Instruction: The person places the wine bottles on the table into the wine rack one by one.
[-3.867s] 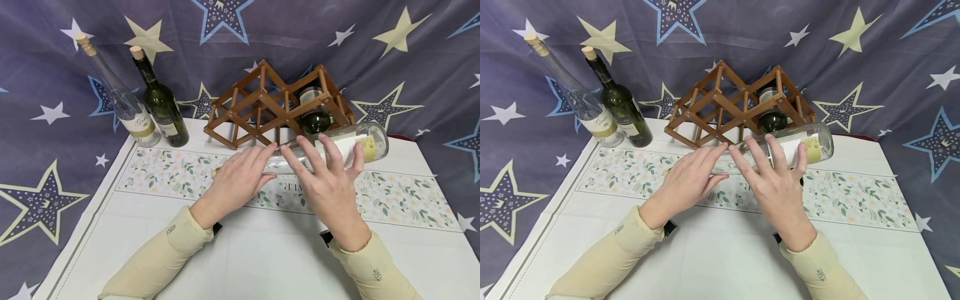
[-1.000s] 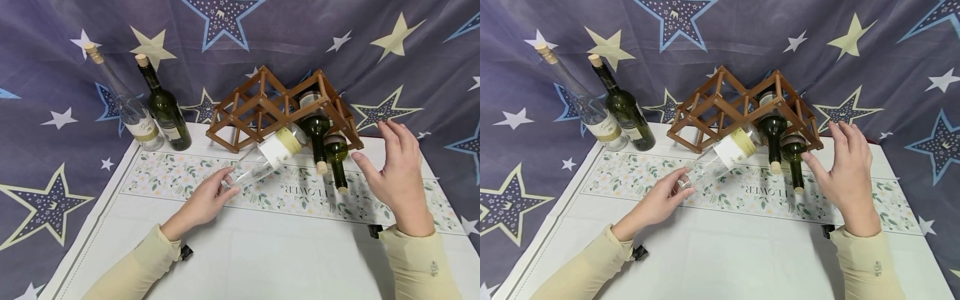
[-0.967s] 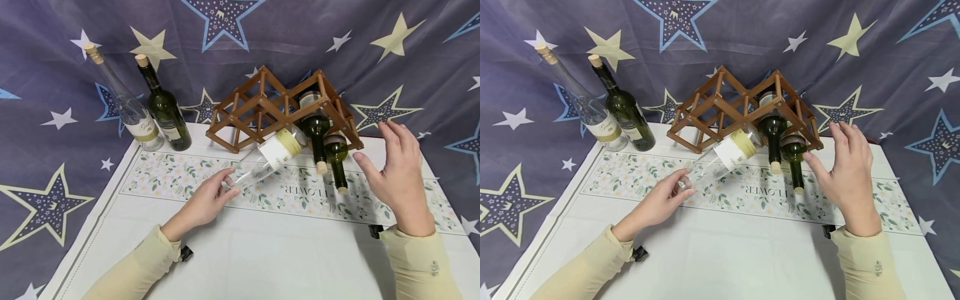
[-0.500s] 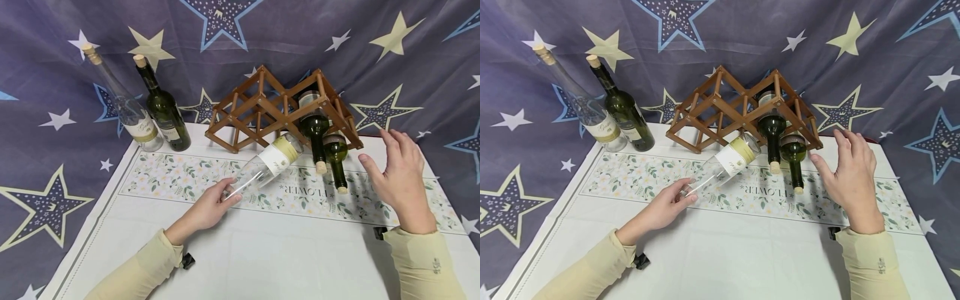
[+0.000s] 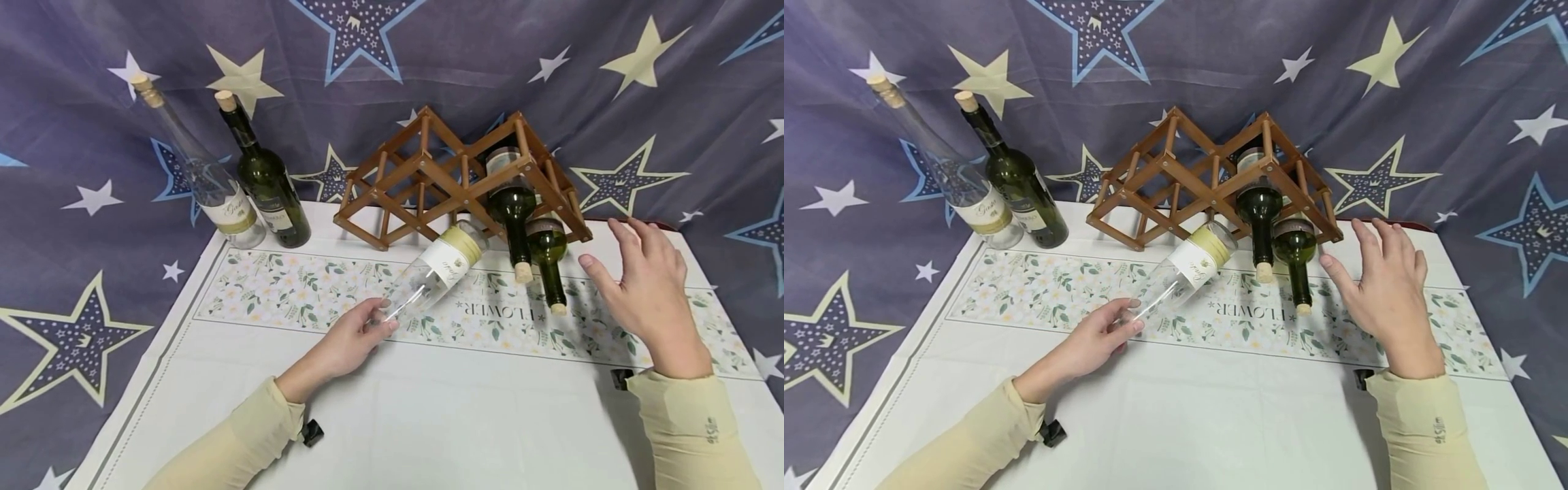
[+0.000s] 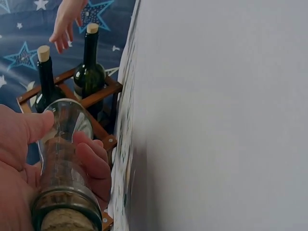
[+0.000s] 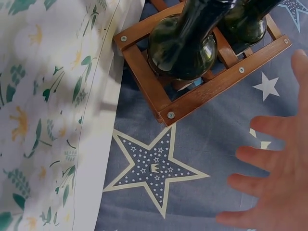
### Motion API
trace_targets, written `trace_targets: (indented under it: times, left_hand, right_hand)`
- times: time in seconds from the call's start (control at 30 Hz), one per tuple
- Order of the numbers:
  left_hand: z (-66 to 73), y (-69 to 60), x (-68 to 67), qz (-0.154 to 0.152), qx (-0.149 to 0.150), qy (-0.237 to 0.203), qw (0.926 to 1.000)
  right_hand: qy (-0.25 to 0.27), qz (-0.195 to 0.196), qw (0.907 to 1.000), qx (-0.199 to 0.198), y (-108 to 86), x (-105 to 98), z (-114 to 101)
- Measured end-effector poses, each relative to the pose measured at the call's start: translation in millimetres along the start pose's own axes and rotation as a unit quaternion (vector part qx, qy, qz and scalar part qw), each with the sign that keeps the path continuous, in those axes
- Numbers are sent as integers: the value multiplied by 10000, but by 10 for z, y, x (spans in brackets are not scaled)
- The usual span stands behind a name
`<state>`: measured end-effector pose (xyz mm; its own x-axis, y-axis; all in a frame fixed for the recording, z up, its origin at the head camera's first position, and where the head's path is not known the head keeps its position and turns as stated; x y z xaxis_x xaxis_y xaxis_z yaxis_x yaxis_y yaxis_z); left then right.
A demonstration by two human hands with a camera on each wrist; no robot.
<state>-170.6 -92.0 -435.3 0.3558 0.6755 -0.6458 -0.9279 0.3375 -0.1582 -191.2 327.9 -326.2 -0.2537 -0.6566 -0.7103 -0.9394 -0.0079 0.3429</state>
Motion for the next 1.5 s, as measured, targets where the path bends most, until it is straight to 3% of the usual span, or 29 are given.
trace_targets:
  times: [0.37,0.6,0.8,1.03,1.5]
  left_hand:
    - [-2,28,93,-178,-292,-333,9989]
    - [25,55,160,-252,-439,-712,9962]
    - [64,66,230,-290,-542,-1165,9913]
    - [97,90,326,-201,-585,-1681,9838]
    - [217,93,485,-597,-730,-2506,9635]
  right_hand:
    - [-488,-863,9940,462,-16,168,169]
    - [-782,-1721,9789,775,-73,306,278]
    - [-855,-2167,9662,1107,-119,359,338]
    - [-852,-2269,9629,1188,-150,363,336]
    - [-894,-2372,9590,1270,-166,371,328]
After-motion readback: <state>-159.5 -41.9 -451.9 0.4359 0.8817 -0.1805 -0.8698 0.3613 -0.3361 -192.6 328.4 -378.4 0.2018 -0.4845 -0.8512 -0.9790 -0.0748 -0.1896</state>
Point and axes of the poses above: each hand's wrist, its own y-axis towards the middle knuckle, its own x-axis out of the palm, z = x × y, the point moved 9 cm from there along y, towards the middle knuckle, and after that the axes turned 15 degrees about y, right-handed, at the moved point
